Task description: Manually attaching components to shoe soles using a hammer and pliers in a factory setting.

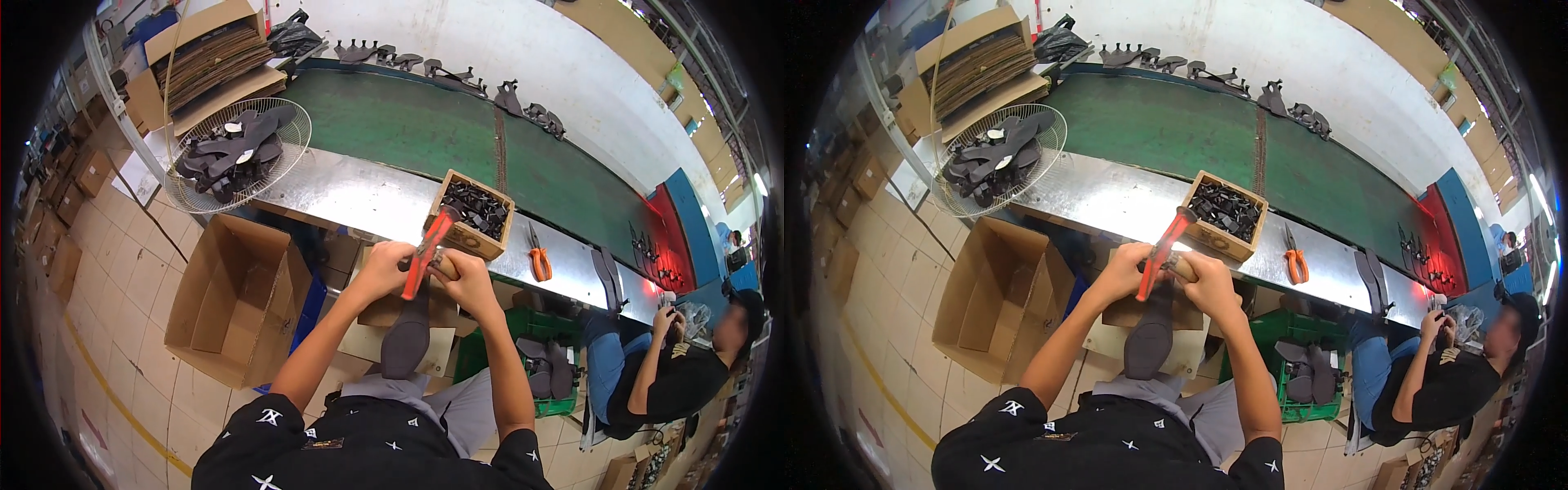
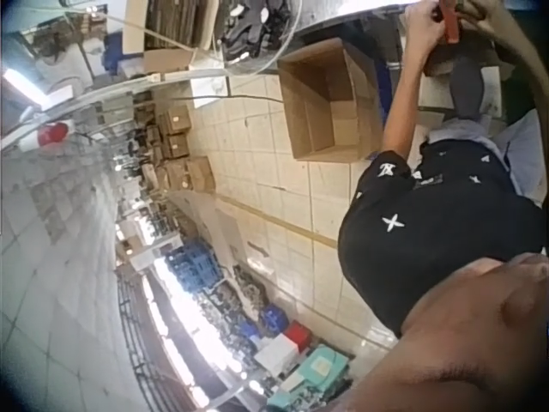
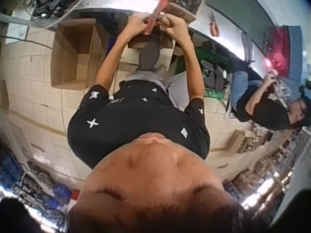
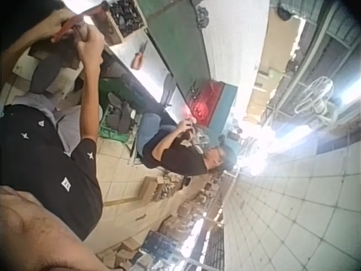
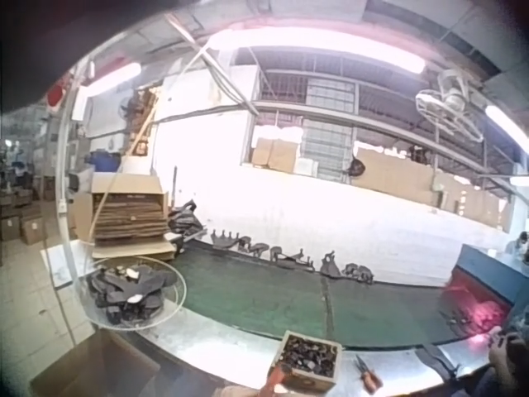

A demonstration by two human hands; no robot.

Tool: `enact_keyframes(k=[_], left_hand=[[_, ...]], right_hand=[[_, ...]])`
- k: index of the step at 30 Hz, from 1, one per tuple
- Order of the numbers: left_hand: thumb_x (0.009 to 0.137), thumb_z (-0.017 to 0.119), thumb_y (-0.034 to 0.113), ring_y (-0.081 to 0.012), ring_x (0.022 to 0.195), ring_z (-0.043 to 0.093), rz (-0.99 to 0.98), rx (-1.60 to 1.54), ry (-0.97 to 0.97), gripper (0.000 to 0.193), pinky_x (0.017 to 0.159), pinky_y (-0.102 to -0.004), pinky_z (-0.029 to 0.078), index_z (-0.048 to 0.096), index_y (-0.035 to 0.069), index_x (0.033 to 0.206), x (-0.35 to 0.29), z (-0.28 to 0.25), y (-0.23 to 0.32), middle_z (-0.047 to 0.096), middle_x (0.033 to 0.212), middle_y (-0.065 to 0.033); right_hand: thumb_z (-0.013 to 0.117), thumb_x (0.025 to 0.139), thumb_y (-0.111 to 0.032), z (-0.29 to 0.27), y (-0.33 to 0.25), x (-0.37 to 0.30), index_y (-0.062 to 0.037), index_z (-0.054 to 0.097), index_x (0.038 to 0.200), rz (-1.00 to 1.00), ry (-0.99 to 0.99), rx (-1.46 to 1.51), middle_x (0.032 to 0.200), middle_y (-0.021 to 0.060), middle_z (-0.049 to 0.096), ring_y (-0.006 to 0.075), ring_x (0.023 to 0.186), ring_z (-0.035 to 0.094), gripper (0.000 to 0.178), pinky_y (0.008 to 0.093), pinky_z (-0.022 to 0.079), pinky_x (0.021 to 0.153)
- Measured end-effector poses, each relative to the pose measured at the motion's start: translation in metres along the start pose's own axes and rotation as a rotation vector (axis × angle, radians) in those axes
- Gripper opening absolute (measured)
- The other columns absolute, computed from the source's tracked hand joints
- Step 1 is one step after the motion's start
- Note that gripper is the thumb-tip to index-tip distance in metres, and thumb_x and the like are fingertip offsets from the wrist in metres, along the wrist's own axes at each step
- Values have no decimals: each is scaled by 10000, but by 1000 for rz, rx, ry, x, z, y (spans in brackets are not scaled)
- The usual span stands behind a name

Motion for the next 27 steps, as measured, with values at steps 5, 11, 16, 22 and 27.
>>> enact_keyframes(k=[5, 11, 16, 22, 27], left_hand=[[780, 817, 106, -130, 872, 628, -141, -279, -17, 331, 819, -309, 512, 696, 11, 1073, 1, 3, -5, 715, 899, -71], [804, 778, 151, -117, 875, 671, -188, -347, -30, 287, 824, -272, 521, 752, 16, 1056, -3, 1, -14, 762, 1000, -82], [812, 770, 134, -100, 890, 659, -210, -318, -61, 288, 831, -262, 517, 749, 9, 1071, 0, 6, -11, 761, 988, -72], [827, 769, 127, -105, 910, 655, -224, -352, -72, 280, 849, -273, 513, 756, 30, 1089, -2, 6, -16, 757, 992, -61], [826, 776, 154, -106, 937, 654, -224, -365, -82, 272, 881, -277, 504, 762, 33, 1070, -1, 10, -10, 757, 1016, -80]], right_hand=[[775, 817, -116, -9, -12, 1, 13, 645, 1022, -147, 65, -123, 861, 153, 673, 316, 705, 635, 275, 359, 513, 664], [635, 959, -121, -33, -27, -30, 5, 570, 1181, 300, 232, 392, 870, 63, 657, 101, 543, 578, 263, 273, 448, 477], [521, 1013, -107, -40, -70, -43, 18, 531, 1238, 214, 163, 192, 795, 88, 664, 138, 586, 614, 258, 286, 470, 530], [569, 964, -57, -23, -61, -38, 91, 482, 1297, 214, 39, 88, 942, 338, 635, 510, 870, 625, 374, 493, 497, 724], [553, 991, -96, -29, -64, -43, 29, 489, 1328, 203, 134, 35, 823, 220, 642, 346, 753, 669, 366, 400, 511, 704]])
Point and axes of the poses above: each hand's wrist, its own x-axis towards the middle knuckle, its own z-axis out of the palm, y = z × x, the point moved 9 cm from there along x, towards the middle knuckle
